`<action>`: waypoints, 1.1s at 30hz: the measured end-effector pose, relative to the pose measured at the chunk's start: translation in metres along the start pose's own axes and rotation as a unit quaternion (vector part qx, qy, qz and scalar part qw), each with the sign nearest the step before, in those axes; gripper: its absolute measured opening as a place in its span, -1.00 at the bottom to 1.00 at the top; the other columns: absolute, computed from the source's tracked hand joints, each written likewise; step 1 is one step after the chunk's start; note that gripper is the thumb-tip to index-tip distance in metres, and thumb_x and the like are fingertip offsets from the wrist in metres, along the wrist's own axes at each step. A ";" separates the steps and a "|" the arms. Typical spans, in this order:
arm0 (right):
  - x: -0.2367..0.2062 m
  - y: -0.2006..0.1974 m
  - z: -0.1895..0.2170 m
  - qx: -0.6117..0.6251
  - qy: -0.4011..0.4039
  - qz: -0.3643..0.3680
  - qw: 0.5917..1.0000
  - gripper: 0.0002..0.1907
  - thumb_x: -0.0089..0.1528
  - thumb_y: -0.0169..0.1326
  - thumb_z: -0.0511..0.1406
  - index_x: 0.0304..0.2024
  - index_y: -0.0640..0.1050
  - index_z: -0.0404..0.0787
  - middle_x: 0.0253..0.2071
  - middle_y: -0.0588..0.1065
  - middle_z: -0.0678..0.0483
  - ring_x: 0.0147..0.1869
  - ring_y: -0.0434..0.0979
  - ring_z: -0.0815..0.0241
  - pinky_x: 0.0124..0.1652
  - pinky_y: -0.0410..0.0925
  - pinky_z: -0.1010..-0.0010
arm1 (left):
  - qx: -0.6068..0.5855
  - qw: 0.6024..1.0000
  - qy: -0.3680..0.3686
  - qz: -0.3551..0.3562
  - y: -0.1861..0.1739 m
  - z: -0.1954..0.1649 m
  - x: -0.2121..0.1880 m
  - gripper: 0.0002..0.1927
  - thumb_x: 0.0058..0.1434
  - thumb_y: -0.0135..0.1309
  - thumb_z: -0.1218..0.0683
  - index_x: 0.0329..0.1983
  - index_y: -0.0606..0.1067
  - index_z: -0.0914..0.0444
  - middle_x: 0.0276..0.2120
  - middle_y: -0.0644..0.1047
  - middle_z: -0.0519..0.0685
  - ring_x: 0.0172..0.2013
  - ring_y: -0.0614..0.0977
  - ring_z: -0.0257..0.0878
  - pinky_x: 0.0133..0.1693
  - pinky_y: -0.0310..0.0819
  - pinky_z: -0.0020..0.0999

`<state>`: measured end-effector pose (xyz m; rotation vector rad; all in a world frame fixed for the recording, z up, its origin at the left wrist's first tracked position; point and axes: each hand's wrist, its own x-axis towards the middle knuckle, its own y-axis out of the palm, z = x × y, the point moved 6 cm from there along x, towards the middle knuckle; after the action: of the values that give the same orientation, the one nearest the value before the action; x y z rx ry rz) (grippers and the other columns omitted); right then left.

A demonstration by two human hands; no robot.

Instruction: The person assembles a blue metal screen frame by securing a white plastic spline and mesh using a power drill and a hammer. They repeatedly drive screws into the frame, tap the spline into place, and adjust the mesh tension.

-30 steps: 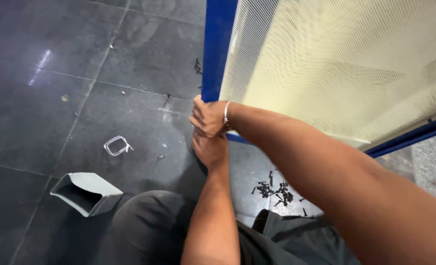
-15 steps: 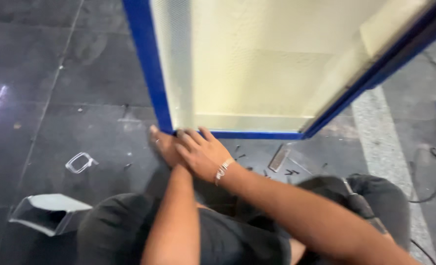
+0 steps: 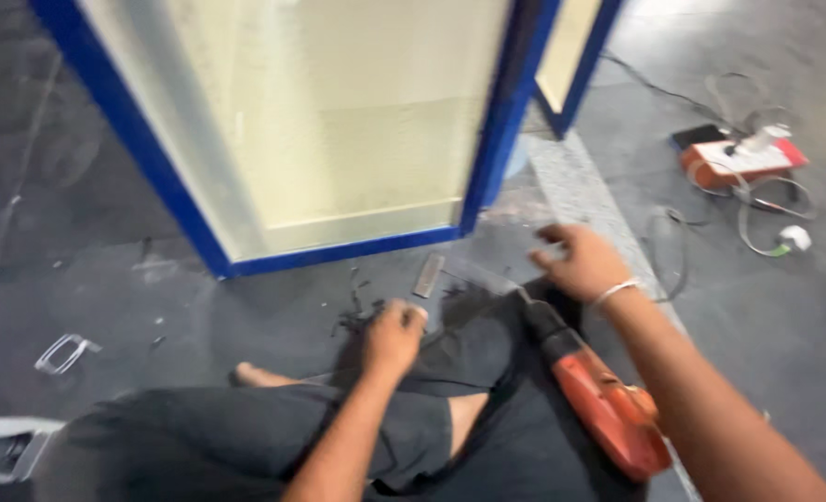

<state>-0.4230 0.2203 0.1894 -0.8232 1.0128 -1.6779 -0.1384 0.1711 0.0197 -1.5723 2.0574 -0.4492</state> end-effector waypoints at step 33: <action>-0.013 0.054 -0.047 0.099 0.077 0.113 0.986 -0.49 0.18 0.12 0.08 -0.04 0.69 -0.11 -0.15 0.68 -0.07 -0.01 0.69 -0.01 0.05 0.46 0.23 | 0.232 0.938 -0.130 0.224 0.064 0.019 -0.053 -0.24 0.44 -0.44 -0.30 0.08 0.54 0.38 0.16 0.48 0.35 0.24 0.45 0.28 0.29 0.27 0.06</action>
<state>-0.4393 0.2344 0.1198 -0.4368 0.9854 -1.6315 -0.1679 0.2406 -0.0205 -0.8088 1.8525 -0.4782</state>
